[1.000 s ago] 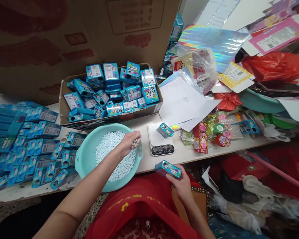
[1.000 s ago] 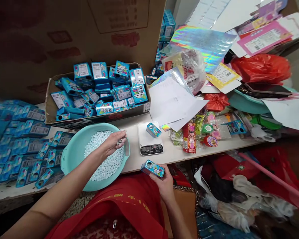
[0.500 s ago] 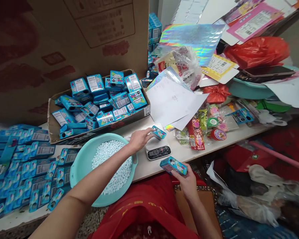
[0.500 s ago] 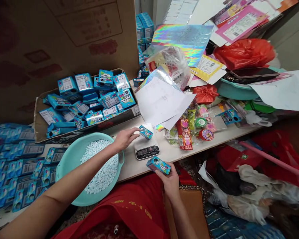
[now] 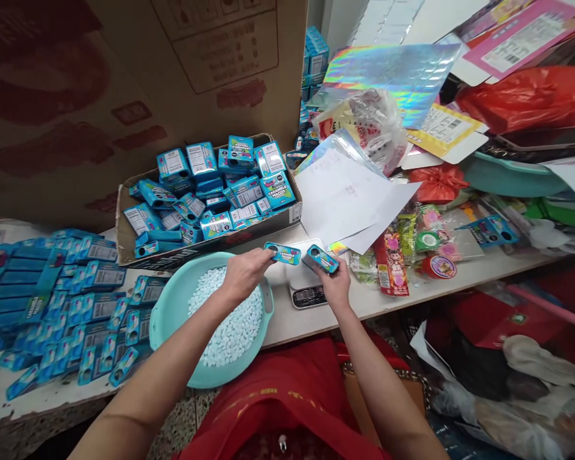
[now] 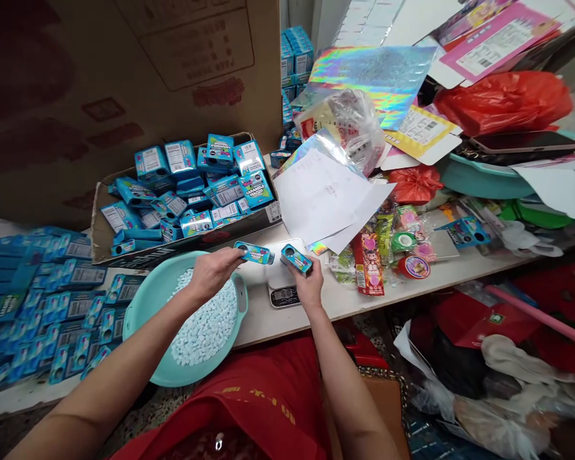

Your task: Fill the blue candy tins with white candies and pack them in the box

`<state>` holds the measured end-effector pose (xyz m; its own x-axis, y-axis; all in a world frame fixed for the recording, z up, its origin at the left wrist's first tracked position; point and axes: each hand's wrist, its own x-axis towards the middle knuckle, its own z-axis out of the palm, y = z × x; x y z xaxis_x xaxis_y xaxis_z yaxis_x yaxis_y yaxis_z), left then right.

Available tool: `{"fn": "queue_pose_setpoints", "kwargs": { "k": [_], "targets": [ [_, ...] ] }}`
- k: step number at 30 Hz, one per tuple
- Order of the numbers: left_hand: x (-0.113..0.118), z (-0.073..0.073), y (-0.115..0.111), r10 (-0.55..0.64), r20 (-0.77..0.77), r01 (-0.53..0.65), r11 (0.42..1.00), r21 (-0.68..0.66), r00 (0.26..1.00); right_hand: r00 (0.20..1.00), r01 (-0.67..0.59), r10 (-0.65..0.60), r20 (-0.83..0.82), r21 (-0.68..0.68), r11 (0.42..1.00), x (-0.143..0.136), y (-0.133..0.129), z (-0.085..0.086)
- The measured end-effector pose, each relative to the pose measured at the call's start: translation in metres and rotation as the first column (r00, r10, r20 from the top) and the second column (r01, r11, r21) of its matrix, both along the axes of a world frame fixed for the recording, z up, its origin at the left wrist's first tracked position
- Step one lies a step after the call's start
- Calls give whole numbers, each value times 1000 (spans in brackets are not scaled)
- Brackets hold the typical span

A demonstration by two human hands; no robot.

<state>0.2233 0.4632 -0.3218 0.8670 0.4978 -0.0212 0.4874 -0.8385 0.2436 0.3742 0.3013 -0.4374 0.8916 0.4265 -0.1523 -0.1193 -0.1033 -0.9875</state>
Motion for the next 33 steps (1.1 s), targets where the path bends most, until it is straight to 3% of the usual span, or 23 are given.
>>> {"fn": "queue_pose_setpoints", "kwargs": {
  "k": [3, 7, 8, 10, 12, 14, 15, 17, 19, 20, 21, 23, 25, 28, 30, 33],
  "targets": [
    [-33, 7, -11, 7, 116, -2, 999, -38, 993, 985, -40, 47, 168, -44, 998, -4, 4, -1],
    [-66, 5, -43, 14, 208, 37, 971, -237, 978, 908, -47, 61, 415, -45, 998, -36, -28, 31],
    [-72, 4, -53, 23, 217, 47, 950, -309, 976, 896, -134, 136, 423, -35, 990, -48, -37, 42],
    [-83, 2, -69, 73, 233, 48, 880, -472, 970, 846, -388, 404, 349, -116, 914, -75, -51, 61],
    [-90, -2, -79, 211, 245, -6, 768, -640, 946, 809, -523, 551, 205, -177, 834, -98, -55, 73],
    [-94, -7, -82, 465, 208, -131, 596, -792, 860, 807, -548, 578, 122, -211, 809, -113, -52, 78],
    [-95, -11, -80, 612, 158, -194, 468, -862, 775, 811, -538, 573, 120, -229, 811, -117, -49, 80],
    [-97, -19, -73, 824, -21, -230, 133, -964, 567, 802, -520, 573, 172, -271, 810, -120, -41, 83],
    [-97, -24, -62, 883, -227, -153, -179, -972, 410, 767, -513, 588, 257, -304, 803, -120, -32, 91],
    [-97, -26, -58, 879, -303, -110, -282, -953, 370, 740, -518, 600, 304, -310, 797, -121, -27, 96],
    [-97, -26, -54, 867, -352, -74, -349, -934, 352, 706, -531, 614, 352, -311, 789, -122, -22, 102],
    [-96, -26, -50, 861, -371, -14, -391, -920, 348, 615, -563, 652, 444, -332, 757, -127, -11, 114],
    [-95, -27, -49, 864, -348, 17, -379, -925, 363, 503, -569, 703, 502, -421, 707, -134, -1, 120],
    [-95, -35, -53, 868, -379, -40, -387, -921, 322, 389, -491, 785, 483, -612, 620, -142, 9, 120],
    [-96, -41, -55, 872, -401, -53, -403, -913, 281, 370, -474, 811, 453, -658, 585, -143, 10, 118],
    [-100, -42, -55, 891, -372, 26, -392, -920, 260, 426, -557, 802, 419, -576, 597, -139, 9, 118]
  ]
}}
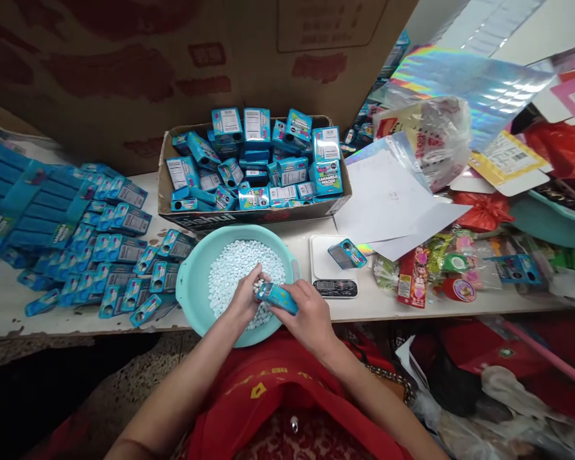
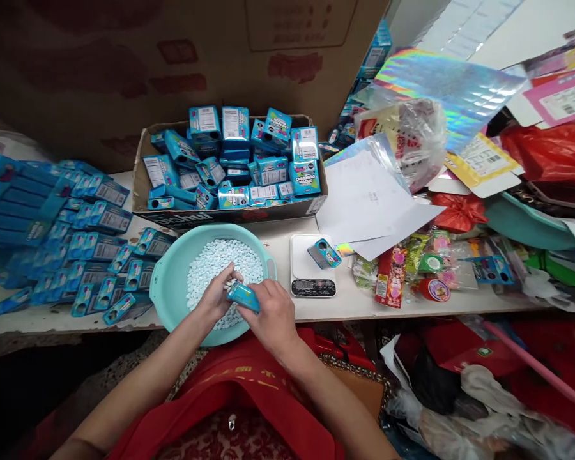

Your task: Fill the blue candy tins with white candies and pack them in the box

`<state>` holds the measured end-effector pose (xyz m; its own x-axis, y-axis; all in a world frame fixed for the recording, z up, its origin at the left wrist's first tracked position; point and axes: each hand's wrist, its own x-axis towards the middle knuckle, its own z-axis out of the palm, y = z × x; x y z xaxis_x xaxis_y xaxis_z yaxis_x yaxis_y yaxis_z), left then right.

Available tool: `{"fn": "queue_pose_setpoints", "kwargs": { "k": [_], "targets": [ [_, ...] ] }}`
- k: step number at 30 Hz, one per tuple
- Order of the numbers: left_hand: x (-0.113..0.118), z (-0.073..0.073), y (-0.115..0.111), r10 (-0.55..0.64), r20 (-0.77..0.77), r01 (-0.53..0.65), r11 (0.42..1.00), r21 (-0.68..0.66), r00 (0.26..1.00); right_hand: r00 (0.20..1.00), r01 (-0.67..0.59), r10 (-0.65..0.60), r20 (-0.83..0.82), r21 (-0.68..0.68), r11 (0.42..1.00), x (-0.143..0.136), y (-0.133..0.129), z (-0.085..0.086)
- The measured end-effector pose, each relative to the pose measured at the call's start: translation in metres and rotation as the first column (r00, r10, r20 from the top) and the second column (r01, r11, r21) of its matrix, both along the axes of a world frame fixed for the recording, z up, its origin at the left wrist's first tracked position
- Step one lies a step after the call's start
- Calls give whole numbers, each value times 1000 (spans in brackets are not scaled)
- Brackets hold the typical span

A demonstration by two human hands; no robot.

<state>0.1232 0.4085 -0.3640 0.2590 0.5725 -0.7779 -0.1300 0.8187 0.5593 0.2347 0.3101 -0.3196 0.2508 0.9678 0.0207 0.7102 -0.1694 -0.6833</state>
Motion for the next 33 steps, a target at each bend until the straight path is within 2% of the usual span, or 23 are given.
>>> {"fn": "queue_pose_setpoints", "kwargs": {
  "k": [4, 8, 12, 14, 17, 20, 22, 25, 28, 30, 33],
  "targets": [
    [-8, 13, 6, -7, 124, 4, 1000, 19, 992, 941, 81, -62, -333, 45, 996, 6, -3, -1],
    [-15, 21, 13, -42, 155, 43, 999, -6, 987, 831, 192, -160, -533, 4, 981, 9, -8, -7],
    [-17, 18, 16, -27, 211, 45, 996, -78, 977, 660, 271, -231, -715, -60, 961, 14, -18, -10],
    [-14, 16, 16, -30, 219, 55, 993, -105, 975, 576, 316, -265, -773, -88, 945, 18, -27, -13],
    [-2, 13, 17, -95, 214, 124, 985, -124, 972, 512, 390, -329, -793, -127, 912, 27, -45, -21],
    [20, 15, 21, -195, 208, 211, 976, -57, 959, 457, 456, -377, -806, -152, 877, 38, -63, -29],
    [39, 19, 22, -265, 222, 273, 962, -4, 938, 483, 496, -406, -776, -140, 857, 45, -71, -27],
    [67, 23, 16, -330, 194, 336, 942, 5, 924, 657, 533, -447, -607, -46, 845, 54, -74, -12],
    [86, 24, 2, -381, 136, 386, 922, -13, 914, 815, 490, -427, -391, 73, 869, 55, -68, 5],
    [93, 22, -8, -419, 108, 423, 906, -19, 901, 863, 451, -405, -303, 99, 887, 54, -65, 7],
    [97, 19, -17, -423, 48, 425, 904, -40, 905, 882, 431, -401, -247, 83, 898, 53, -63, 0]
  ]
}}
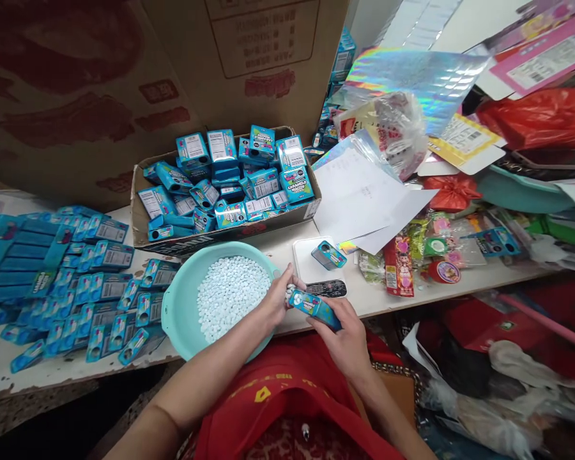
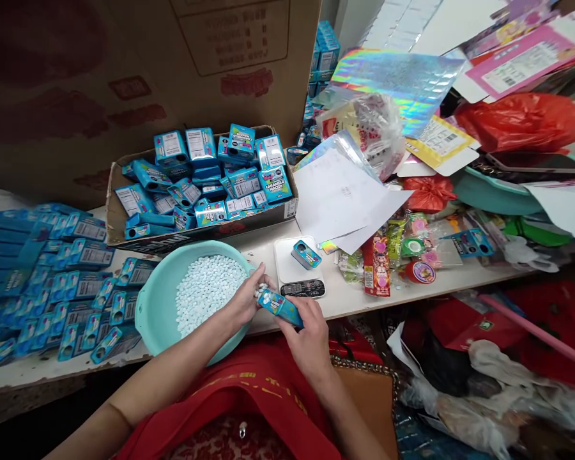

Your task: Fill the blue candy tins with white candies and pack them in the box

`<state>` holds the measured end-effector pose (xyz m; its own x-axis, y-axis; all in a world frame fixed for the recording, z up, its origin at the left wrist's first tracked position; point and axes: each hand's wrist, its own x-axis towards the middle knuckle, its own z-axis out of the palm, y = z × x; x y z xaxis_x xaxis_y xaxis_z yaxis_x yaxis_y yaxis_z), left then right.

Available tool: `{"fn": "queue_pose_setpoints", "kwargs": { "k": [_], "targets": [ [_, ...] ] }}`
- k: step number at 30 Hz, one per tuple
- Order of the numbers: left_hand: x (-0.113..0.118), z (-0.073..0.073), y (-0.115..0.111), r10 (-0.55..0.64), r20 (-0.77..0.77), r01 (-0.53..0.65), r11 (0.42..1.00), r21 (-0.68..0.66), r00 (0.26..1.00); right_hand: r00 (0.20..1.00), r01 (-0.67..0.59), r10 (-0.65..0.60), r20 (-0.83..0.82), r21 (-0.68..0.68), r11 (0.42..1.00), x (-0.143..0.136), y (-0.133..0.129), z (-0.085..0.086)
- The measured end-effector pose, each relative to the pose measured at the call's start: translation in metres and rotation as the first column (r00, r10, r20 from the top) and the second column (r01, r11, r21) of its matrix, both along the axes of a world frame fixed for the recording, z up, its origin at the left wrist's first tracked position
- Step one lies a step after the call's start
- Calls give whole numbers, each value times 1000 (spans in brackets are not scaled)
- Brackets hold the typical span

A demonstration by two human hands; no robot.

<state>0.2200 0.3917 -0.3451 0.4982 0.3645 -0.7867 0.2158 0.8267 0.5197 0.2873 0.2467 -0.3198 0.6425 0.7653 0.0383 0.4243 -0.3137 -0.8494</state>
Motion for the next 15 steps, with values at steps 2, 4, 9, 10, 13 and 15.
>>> {"fn": "queue_pose_setpoints", "kwargs": {
  "k": [2, 4, 9, 10, 13, 15],
  "targets": [
    [0, -2, 0, 30, -22, -30, 1000, 2, 999, 1000, -8, 8, 10, -16, 1000, 0, -1, -5],
    [-1, -3, 2, 54, -23, -54, 998, -19, 998, 1000, -22, 22, 14, -16, 1000, 1, -1, -7],
    [-4, -4, 2, 78, 6, -79, 997, 25, 997, 1000, -12, 12, 2, -6, 1000, 0, 3, -4],
    [-4, -4, 1, 76, -5, -75, 996, 49, 997, 1000, -2, 2, -11, -9, 1000, 0, 4, -5],
    [-3, -5, -3, 78, -36, -75, 995, 69, 996, 996, 12, -12, -86, -12, 1000, 2, 7, -9],
    [-3, -6, -3, 79, -23, -77, 994, 74, 997, 987, 33, -32, -155, 1, 999, 3, 6, -13]
  ]
}}
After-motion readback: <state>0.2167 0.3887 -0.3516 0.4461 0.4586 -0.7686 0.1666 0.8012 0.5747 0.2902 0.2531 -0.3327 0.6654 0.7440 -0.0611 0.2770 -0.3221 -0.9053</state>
